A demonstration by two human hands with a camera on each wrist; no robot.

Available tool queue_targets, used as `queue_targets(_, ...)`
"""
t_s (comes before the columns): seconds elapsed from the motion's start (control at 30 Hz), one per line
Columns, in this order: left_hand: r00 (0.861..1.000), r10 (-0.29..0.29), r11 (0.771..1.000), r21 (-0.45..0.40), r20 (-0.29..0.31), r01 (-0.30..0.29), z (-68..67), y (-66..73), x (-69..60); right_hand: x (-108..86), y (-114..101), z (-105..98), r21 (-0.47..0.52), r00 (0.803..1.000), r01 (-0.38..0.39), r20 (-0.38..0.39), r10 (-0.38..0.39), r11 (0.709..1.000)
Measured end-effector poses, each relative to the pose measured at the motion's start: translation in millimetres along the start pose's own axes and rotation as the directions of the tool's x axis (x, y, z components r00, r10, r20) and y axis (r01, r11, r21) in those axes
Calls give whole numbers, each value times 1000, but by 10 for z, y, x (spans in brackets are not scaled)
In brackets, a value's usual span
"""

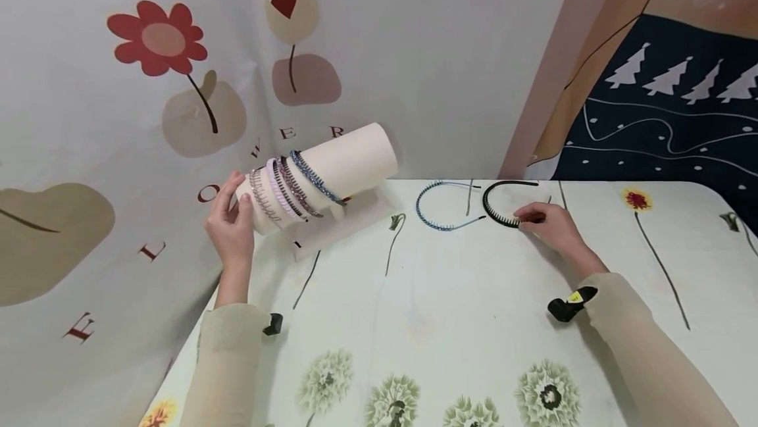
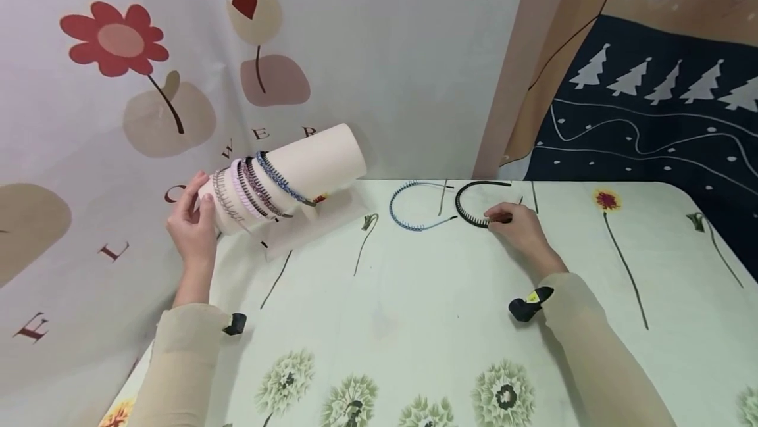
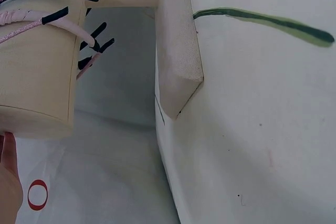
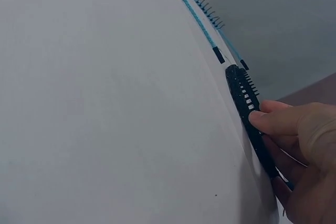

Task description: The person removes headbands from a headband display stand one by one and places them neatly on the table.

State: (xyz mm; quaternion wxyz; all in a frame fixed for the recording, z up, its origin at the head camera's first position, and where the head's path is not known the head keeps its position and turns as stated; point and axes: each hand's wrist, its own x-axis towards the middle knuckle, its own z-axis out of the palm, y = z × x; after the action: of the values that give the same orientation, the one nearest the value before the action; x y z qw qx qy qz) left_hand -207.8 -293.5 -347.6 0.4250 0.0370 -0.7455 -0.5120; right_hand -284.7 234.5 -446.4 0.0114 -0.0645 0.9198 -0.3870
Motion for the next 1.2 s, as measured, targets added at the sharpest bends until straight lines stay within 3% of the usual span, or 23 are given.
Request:
queue_targets(0.53,1000,3,1000,30,-2,-3,-19,-8,-44,-92,-123,-75,17,1000,7,-28,-7,1000)
queue_targets(0.9,1000,-3,1000,27,-3,3,-4,-5,-33,-56,-241,-77,33,991,118,-65,-116,992)
queue_targets(1.2,1000,8,1000,4,-11,-8,10,-9,8,2,-383,13,55,991,131,-32,-129,990)
